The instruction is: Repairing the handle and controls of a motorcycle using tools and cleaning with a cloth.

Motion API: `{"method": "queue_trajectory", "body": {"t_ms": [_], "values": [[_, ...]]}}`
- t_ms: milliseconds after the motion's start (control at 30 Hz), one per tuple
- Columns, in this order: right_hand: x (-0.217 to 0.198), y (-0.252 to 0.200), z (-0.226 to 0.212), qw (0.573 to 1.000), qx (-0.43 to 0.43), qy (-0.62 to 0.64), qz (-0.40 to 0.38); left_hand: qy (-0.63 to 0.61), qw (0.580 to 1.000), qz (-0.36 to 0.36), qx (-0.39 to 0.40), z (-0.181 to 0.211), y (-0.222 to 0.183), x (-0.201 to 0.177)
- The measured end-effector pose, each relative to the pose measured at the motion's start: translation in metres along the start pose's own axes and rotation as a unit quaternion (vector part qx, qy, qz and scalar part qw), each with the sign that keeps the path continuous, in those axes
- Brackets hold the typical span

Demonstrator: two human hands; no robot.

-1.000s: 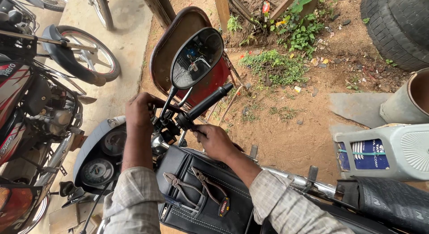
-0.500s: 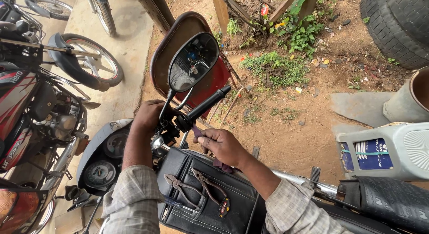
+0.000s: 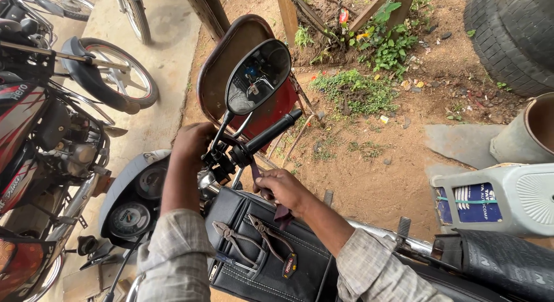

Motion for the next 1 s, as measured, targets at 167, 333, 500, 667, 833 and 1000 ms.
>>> {"method": "queue_trajectory", "body": {"t_ms": [167, 333, 500, 667, 833, 1000], "values": [[-0.002, -0.010, 0.000, 0.979, 0.074, -0.179, 0.069, 0.190, 0.981, 0.000, -0.039, 0.002, 0.007, 0.000], [-0.011, -0.018, -0.019, 0.844, 0.060, -0.513, 0.143, 0.226, 0.973, 0.007, -0.045, -0.019, 0.008, 0.000], [0.000, -0.019, -0.022, 0.791, 0.004, -0.593, 0.151, 0.149, 0.988, -0.016, -0.019, -0.018, -0.004, 0.005], [0.018, -0.031, -0.028, 0.780, -0.069, -0.601, 0.160, 0.045, 0.999, -0.021, 0.009, -0.015, -0.013, 0.005], [0.031, -0.053, -0.052, 0.759, -0.121, -0.618, 0.164, -0.032, 0.999, -0.005, 0.035, -0.023, -0.009, 0.007], [0.045, -0.085, -0.093, 0.747, -0.289, -0.566, 0.195, 0.023, 0.999, -0.017, 0.027, -0.010, -0.013, 0.015]]}}
Point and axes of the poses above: each hand's wrist, its own y-axis towards the middle knuckle, its own x-axis out of the palm, z = x × y, the point moved 9 cm from there along y, towards the middle knuckle, and after that the axes turned 9 degrees about -z, right-handed, at the moved point
